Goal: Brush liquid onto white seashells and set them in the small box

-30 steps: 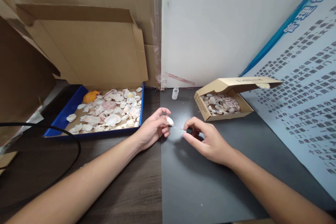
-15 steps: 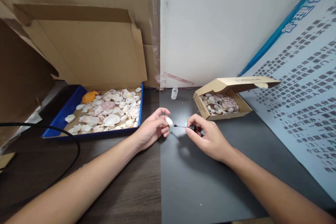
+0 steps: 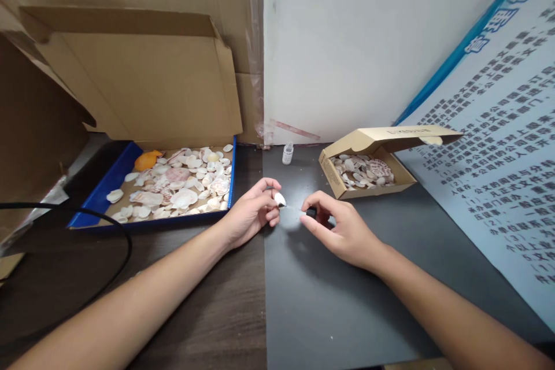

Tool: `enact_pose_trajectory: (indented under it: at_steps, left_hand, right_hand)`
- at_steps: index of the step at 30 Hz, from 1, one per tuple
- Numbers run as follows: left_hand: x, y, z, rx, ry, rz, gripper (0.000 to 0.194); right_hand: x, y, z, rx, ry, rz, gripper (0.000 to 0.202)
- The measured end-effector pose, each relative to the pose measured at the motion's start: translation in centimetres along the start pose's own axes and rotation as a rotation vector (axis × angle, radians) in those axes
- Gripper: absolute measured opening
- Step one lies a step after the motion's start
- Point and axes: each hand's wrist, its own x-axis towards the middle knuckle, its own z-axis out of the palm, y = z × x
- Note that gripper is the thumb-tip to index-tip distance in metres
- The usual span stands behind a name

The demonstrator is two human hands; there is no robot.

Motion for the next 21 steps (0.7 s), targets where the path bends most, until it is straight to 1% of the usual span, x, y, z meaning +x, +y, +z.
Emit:
enact_pose_trajectory:
  at_steps: [3,5,8,10,13,15,18,21]
  left_hand:
    - [0.02,-0.02,-0.06,0.002,-0.005,0.0,0.03]
    - [0.03,-0.05,-0.09,0.001,-0.003,-0.006,0.029]
    - [0.04,-0.1,-0.11,0.001,0.002,-0.015,0.026]
    - [0.04,-0.12,-0.13,0.003,0.003,-0.016,0.026]
    - [0.04,-0.15,-0.15,0.009,0.001,-0.016,0.026]
    - [0.03,-0.15,-0.14,0.012,0.0,-0.015,0.026]
    - [0.03,-0.15,-0.07,0.022,-0.002,-0.007,0.028]
    - [0.04,-0.2,0.0,0.042,-0.01,0.001,0.03]
  right_hand:
    - [-0.01,0.0,-0.06,-0.048,0.027,0.05,0.008]
    - [-0.02,0.0,-0.09,-0.012,0.048,0.027,0.008]
    - [-0.02,-0.07,-0.03,0.03,0.025,-0.024,0.009]
    - [0.01,-0.1,0.03,-0.006,0.007,-0.001,0.007]
    - [0.07,-0.13,0.07,-0.035,0.027,0.041,0.008]
    - [0.08,-0.16,0.08,-0.007,0.038,0.01,0.008]
    - [0.08,-0.19,0.09,0.001,0.012,-0.03,0.008]
    - [0.04,-0.11,0.03,-0.054,0.017,0.031,0.008]
